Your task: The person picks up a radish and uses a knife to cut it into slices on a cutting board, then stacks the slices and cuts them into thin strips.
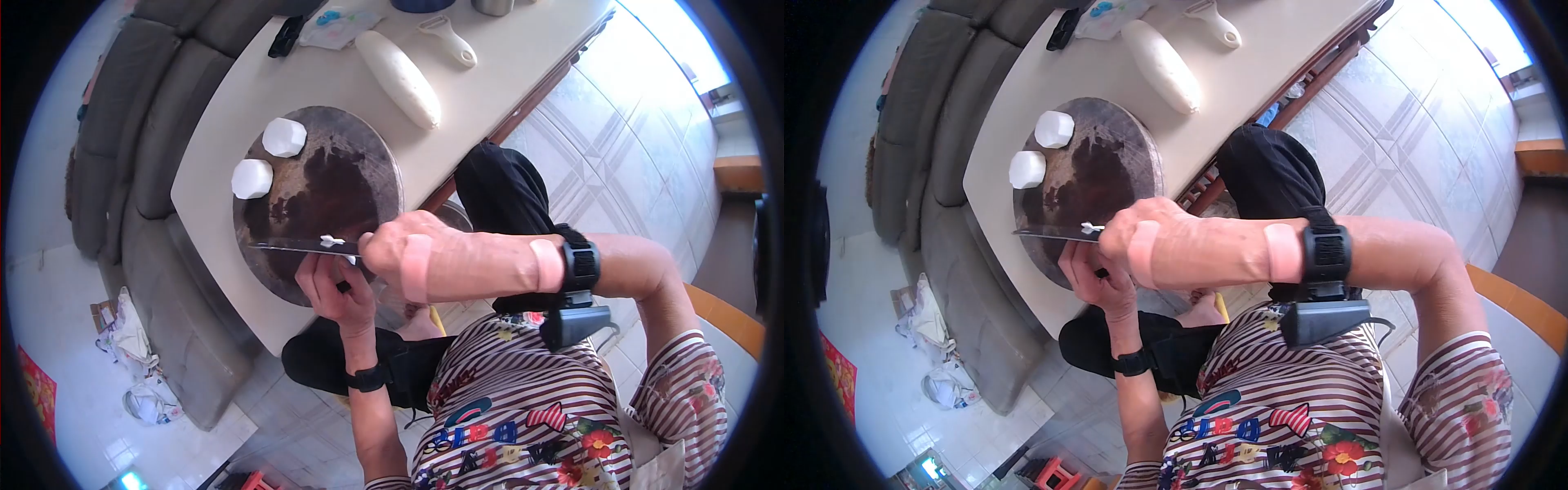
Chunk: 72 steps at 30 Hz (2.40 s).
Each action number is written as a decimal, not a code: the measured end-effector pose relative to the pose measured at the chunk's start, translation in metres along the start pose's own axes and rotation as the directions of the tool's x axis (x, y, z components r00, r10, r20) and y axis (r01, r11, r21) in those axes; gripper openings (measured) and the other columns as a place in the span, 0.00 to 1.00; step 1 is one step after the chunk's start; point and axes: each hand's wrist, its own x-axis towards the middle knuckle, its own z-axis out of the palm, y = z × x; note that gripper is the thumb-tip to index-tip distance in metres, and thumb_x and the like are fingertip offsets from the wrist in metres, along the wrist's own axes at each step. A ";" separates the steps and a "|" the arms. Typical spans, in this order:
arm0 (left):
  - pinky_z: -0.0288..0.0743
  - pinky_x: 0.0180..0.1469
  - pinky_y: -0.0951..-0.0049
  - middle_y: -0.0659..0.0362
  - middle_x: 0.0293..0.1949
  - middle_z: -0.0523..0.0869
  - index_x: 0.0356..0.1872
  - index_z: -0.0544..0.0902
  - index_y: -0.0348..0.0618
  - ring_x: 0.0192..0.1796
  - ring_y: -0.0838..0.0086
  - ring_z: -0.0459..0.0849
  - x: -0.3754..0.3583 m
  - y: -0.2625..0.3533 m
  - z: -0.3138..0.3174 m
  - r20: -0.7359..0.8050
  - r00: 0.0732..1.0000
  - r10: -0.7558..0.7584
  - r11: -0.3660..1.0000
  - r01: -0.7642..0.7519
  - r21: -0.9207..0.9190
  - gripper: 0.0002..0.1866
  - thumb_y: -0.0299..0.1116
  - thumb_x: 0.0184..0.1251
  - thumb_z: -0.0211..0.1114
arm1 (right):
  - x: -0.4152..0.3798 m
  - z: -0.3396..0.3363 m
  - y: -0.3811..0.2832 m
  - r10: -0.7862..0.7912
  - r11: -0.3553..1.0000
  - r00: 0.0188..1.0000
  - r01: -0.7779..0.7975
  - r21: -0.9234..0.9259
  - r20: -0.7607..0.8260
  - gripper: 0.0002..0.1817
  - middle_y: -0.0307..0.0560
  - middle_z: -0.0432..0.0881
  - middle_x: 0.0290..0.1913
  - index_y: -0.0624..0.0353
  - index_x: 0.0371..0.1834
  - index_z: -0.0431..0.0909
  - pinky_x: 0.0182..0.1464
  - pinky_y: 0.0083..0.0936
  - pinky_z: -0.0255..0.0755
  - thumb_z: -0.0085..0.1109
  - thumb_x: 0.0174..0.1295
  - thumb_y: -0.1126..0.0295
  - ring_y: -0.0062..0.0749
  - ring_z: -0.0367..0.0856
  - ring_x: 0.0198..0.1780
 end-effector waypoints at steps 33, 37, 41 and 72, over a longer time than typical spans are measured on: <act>0.78 0.48 0.61 0.48 0.46 0.79 0.44 0.80 0.32 0.46 0.56 0.81 0.000 0.000 -0.002 -0.003 0.999 0.034 0.999 -0.034 0.028 0.09 0.25 0.65 0.61 | -0.015 0.021 0.032 -0.135 0.989 0.958 0.146 0.023 -0.253 0.06 0.40 0.71 0.18 0.55 0.16 0.78 0.25 0.24 0.73 0.63 0.48 0.72 0.29 0.75 0.21; 0.78 0.48 0.62 0.48 0.46 0.79 0.44 0.80 0.32 0.46 0.56 0.81 0.002 0.002 -0.003 0.016 0.999 0.033 0.999 -0.033 0.020 0.09 0.25 0.65 0.61 | -0.008 0.029 0.045 -0.243 0.970 0.948 0.242 -0.033 -0.204 0.06 0.45 0.75 0.19 0.57 0.17 0.79 0.27 0.26 0.75 0.63 0.48 0.71 0.32 0.79 0.23; 0.76 0.50 0.61 0.47 0.45 0.81 0.45 0.80 0.32 0.47 0.56 0.81 0.001 0.004 -0.002 0.001 1.000 0.009 1.000 -0.009 0.005 0.09 0.26 0.68 0.60 | -0.005 -0.007 0.015 -0.095 0.985 0.991 0.107 -0.134 0.095 0.06 0.50 0.85 0.30 0.60 0.29 0.84 0.37 0.31 0.81 0.66 0.49 0.70 0.42 0.87 0.36; 0.76 0.53 0.60 0.48 0.50 0.80 0.44 0.81 0.33 0.51 0.56 0.80 -0.003 -0.004 0.008 -0.245 0.968 -0.055 0.997 0.066 0.039 0.08 0.22 0.65 0.61 | 0.000 0.010 0.060 0.125 0.724 0.989 -0.038 0.689 -0.077 0.10 0.44 0.78 0.20 0.68 0.30 0.78 0.25 0.27 0.74 0.54 0.60 0.71 0.28 0.77 0.20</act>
